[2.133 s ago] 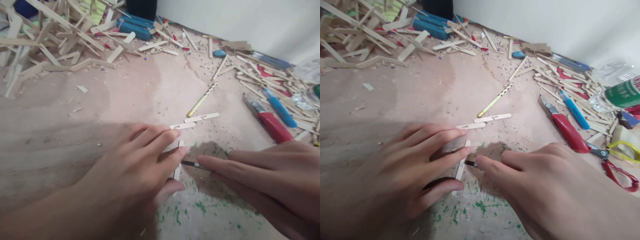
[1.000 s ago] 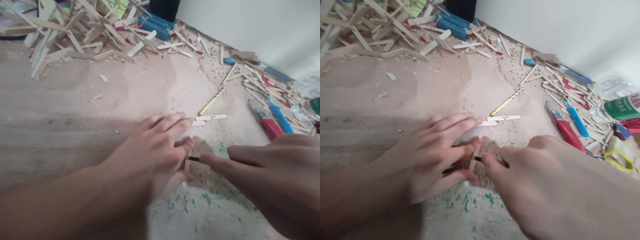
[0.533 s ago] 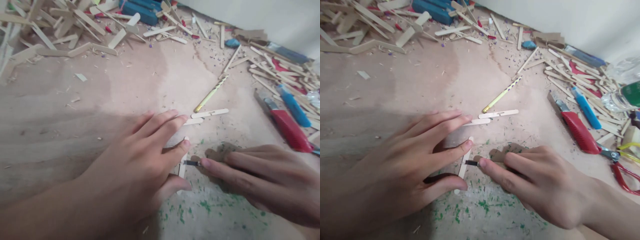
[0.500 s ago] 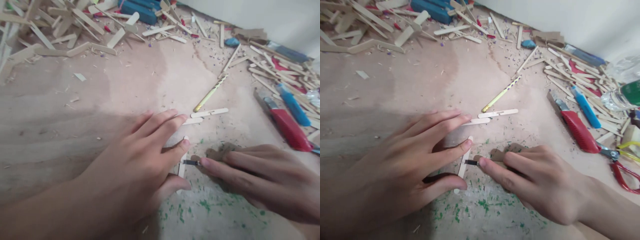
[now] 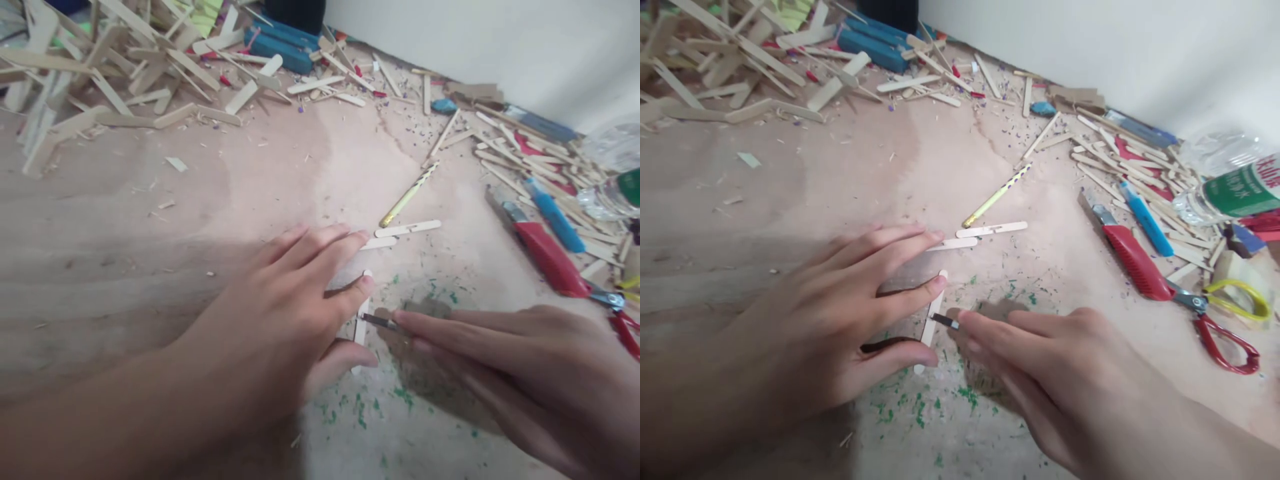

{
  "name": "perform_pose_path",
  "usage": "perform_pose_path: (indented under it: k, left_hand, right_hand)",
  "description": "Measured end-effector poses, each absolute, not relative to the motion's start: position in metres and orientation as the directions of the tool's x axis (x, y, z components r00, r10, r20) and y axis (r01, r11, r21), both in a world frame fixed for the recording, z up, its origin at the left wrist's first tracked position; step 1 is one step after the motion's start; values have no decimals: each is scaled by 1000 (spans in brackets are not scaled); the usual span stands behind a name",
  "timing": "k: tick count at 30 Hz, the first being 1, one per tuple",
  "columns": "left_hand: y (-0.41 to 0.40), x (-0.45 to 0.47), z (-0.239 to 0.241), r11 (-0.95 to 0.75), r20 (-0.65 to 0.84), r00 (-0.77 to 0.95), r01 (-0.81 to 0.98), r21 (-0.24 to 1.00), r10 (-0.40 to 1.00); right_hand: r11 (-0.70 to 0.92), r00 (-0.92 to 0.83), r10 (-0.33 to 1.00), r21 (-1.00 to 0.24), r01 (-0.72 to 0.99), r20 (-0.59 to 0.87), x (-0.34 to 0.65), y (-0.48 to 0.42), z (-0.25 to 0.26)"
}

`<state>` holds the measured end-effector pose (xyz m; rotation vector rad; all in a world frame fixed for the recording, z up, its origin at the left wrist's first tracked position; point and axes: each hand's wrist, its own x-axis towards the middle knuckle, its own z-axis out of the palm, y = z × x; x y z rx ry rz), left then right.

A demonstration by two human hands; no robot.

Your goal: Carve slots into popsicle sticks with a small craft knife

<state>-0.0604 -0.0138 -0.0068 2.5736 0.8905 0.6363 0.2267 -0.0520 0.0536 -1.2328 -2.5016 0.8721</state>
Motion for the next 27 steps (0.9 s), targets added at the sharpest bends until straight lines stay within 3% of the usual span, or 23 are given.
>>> perform_pose_path:
  k: [4, 7, 16, 21, 27]
  left_hand:
    - [-13, -60, -8, -755, 316, 702, 490, 435, 638]
    - [-13, -61, -8, -762, 328, 702, 485, 430, 632]
    - [-7, -63, 1, -849, 458, 716, 427, 310, 527]
    - [3, -67, 2, -909, 418, 813, 313, 274, 406]
    - [6, -65, 10, -917, 417, 819, 322, 234, 394]
  right_hand:
    - [312, -525, 847, -719, 621, -85, 222, -50, 49]
    - [247, -484, 865, -725, 643, -135, 226, -47, 51]
    - [353, -561, 826, -722, 595, -58, 238, -44, 51]
    - [396, -600, 800, -738, 547, -16, 236, -44, 48]
    - [436, -606, 795, -700, 566, 4, 245, -44, 48]
